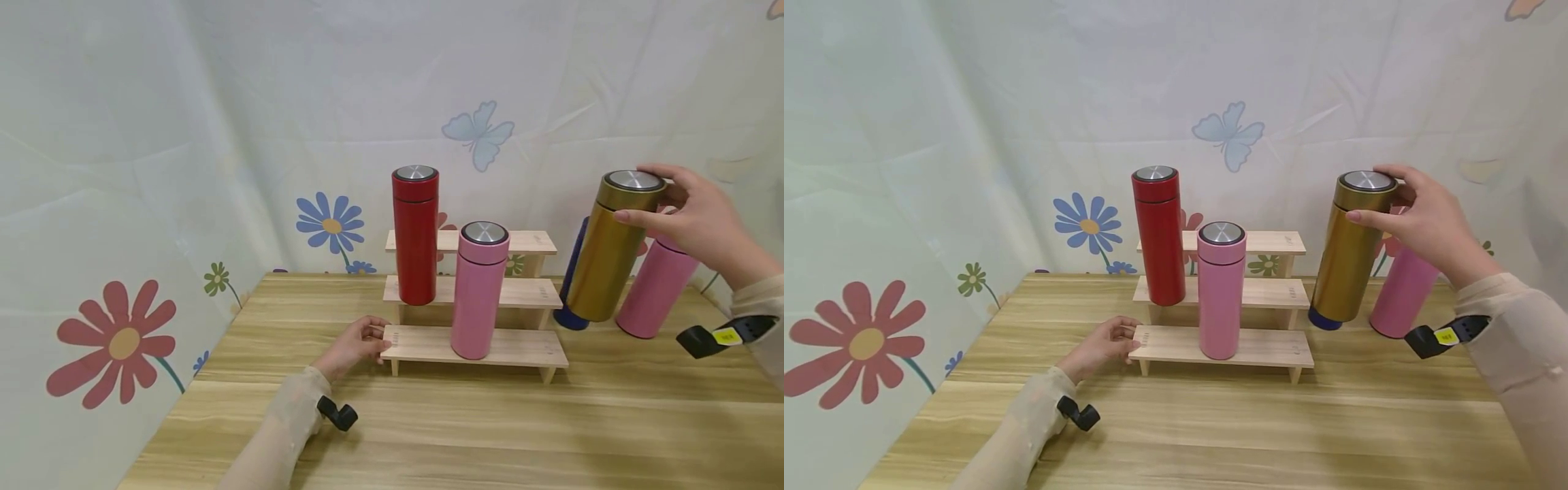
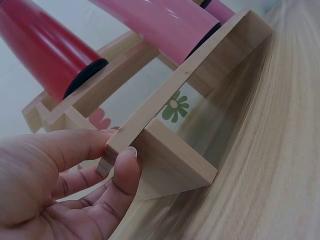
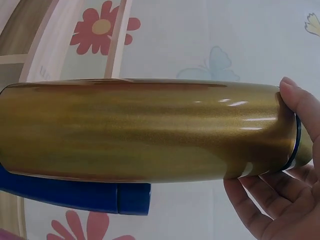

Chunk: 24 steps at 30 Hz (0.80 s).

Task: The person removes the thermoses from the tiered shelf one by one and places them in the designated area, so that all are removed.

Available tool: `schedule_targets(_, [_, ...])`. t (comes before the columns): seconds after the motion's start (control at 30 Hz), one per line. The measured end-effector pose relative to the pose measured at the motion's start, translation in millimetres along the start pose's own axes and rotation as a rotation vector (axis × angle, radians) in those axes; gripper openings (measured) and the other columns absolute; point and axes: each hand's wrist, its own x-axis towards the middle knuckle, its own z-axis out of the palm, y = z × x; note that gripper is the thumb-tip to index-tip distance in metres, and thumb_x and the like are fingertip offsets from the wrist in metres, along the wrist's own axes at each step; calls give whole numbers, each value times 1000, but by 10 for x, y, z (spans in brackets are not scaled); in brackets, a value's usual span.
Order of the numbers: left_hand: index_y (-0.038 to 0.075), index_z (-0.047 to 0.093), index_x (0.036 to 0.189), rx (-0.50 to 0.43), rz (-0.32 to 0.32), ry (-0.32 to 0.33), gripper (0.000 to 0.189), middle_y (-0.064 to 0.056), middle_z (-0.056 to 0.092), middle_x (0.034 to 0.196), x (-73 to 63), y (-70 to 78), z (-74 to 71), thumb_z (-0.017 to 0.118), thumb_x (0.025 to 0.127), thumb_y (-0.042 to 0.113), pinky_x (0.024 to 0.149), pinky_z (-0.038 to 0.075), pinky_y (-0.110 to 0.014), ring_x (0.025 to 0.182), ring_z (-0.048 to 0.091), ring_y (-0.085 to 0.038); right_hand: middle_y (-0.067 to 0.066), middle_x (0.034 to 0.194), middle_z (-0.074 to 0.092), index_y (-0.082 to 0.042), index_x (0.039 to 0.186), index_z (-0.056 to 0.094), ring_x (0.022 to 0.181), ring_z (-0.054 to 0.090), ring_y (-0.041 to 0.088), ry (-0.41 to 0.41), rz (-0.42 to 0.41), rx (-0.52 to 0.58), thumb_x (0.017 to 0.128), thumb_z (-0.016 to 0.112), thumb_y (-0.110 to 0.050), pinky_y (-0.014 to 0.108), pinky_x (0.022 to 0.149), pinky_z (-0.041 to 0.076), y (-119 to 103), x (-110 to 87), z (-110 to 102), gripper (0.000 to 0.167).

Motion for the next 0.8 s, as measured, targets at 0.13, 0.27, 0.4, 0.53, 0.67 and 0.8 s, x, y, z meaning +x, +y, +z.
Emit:
schedule_targets(0.13, [-10, 39, 132, -3, 2, -2, 46, -12, 54, 102, 4, -2, -3, 59, 92, -1, 63, 55, -27, 72, 56, -13, -22, 105, 46, -19, 149, 34, 78, 47, -14, 7, -3, 4, 84, 74, -33, 8, 58, 40, 79, -50, 0, 77])
schedule_targets(0.27, [-9, 40, 132, -12, -6, -2, 46, -11, 54, 101, 1, -4, -3, 59, 92, -1, 63, 55, -26, 73, 56, -14, -16, 111, 47, -16, 149, 33, 80, 45, -18, 5, 1, 9, 85, 73, -32, 7, 57, 42, 170, -103, 7, 77])
schedule_targets(0.4, [-8, 40, 132, -19, -13, 4, 45, -11, 54, 102, 0, -11, -4, 59, 91, -1, 63, 55, -26, 72, 56, -14, 15, 124, 52, -10, 151, 29, 78, 39, -24, -5, 14, -30, 87, 71, -34, 2, 59, 36, 259, -150, 29, 80])
schedule_targets(0.53, [-7, 41, 132, -23, -11, 8, 45, -11, 54, 102, -1, -7, 0, 59, 91, -1, 63, 55, -27, 72, 56, -14, 31, 131, 45, -5, 150, 28, 78, 35, -25, -5, 14, -32, 87, 70, -32, -2, 59, 33, 345, -208, 42, 80])
schedule_targets(0.67, [-8, 40, 133, -17, 0, 2, 46, -11, 54, 102, -1, -4, 1, 59, 92, 0, 63, 54, -27, 70, 56, -13, 36, 135, 41, -2, 150, 25, 77, 34, -29, -11, 18, -22, 88, 70, -30, -4, 58, 35, 421, -264, 49, 82])
schedule_targets(0.8, [-9, 39, 133, -10, 4, -6, 47, -12, 54, 102, 1, -4, 0, 59, 92, 0, 64, 54, -27, 67, 56, -13, 38, 133, 42, 0, 150, 23, 75, 33, -32, -15, 30, -38, 89, 69, -31, -3, 56, 35, 490, -314, 46, 83])
